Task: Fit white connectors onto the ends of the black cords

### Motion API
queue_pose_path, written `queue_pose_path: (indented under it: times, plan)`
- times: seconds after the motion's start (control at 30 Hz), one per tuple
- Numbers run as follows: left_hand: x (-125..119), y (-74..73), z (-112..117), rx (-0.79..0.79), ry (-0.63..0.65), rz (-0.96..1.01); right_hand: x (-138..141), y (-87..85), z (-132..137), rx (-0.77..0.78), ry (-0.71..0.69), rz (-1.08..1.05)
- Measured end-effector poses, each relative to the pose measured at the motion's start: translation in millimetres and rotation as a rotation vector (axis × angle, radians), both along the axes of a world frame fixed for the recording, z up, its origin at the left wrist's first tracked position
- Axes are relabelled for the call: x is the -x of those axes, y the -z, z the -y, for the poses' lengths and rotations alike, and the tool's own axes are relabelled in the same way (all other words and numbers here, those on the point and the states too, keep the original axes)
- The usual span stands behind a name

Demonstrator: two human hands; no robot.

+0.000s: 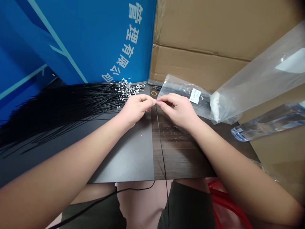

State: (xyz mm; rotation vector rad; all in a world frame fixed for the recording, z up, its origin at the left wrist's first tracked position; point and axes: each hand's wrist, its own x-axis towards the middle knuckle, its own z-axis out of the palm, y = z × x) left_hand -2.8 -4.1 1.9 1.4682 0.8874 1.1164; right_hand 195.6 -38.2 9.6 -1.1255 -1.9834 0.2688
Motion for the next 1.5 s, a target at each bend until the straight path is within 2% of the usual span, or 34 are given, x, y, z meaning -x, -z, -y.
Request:
queue_pose_path:
  times: [0.33, 0.73, 1.1, 1.5]
  plan:
    - [-3.4, 1.0, 3.6, 0.093, 0.044, 0.023, -3.5, 3.8, -3.5, -0.057, 0.071, -0.027]
    - [-3.5, -0.9, 4.9, -0.01, 0.041, -0.031, -1.1, 3.2, -1.7, -0.062, 0.075, -0.017]
    - [-1.2, -2.9, 6.7, -0.124, 0.009, -0.186, -1.1, 6.8, -4.1, -0.124, 0.063, 0.049]
    - [-0.7, -5.3, 7.9, -0.18, -0.002, -0.256, 0.3, 7.9, -3.4, -0.12, 0.071, 0.065]
